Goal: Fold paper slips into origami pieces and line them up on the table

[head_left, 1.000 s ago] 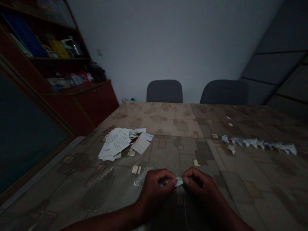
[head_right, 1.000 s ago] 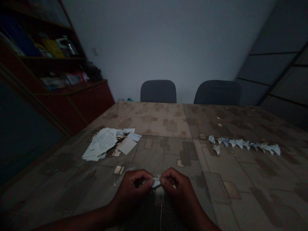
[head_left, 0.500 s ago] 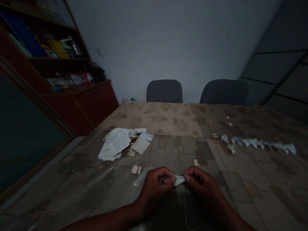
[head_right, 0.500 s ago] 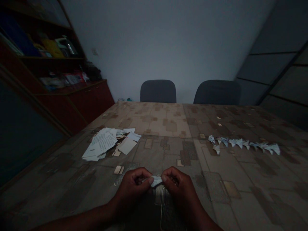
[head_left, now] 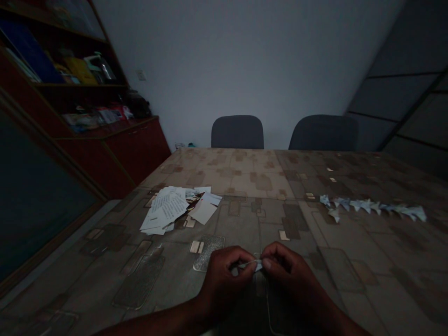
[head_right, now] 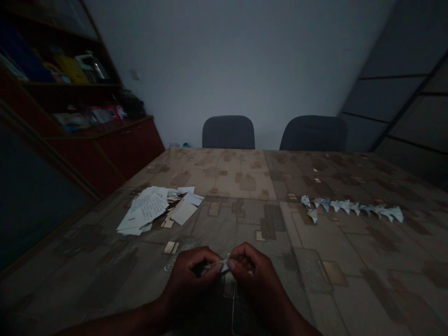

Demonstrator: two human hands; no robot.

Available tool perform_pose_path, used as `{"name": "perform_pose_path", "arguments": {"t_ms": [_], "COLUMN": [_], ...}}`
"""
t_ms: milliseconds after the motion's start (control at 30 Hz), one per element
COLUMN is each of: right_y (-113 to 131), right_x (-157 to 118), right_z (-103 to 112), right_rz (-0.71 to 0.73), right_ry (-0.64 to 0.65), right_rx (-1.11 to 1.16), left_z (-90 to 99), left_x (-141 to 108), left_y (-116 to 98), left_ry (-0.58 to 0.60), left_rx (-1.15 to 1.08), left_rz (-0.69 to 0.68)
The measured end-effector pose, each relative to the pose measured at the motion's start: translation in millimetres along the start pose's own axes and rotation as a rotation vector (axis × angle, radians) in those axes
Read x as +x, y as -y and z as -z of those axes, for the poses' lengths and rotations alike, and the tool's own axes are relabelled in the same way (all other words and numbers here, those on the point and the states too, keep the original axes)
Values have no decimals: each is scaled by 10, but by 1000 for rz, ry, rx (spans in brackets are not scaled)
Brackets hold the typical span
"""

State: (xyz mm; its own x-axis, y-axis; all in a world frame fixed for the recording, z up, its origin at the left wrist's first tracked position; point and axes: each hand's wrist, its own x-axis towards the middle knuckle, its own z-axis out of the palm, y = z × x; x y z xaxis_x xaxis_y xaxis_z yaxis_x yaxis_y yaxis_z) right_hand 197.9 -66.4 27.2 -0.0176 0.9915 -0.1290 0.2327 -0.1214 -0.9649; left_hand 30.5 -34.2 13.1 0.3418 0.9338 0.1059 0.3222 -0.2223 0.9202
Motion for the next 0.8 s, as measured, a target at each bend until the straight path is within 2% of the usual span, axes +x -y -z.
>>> {"name": "perform_pose_path", "arguments": {"t_ms": [133,267,400,567,667,800], "right_y": [-5,-48,-79,-109,-155,-222], "right_x": [-16,-18,-13,9,41,81], "right_z": [-7,-25,-27,6,31,47], "right_rz": [-45,-9,31,22,-14,11], "right_ry": [41,19,-2,6,36,49], "right_rx": [41,-29,-67,-44,14,95], "left_z": [-11,-17,-27,-26,-14,-14], "left_x": [-6,-13,1,49,73,78], "left_y": [32,48,27,19,38,67], "left_ry": [-34,-14,18,122,159,179], "left_rx": [28,36,-58,-400,-501,-557], "left_rz": [-58,-43,91,312,338,341]}}
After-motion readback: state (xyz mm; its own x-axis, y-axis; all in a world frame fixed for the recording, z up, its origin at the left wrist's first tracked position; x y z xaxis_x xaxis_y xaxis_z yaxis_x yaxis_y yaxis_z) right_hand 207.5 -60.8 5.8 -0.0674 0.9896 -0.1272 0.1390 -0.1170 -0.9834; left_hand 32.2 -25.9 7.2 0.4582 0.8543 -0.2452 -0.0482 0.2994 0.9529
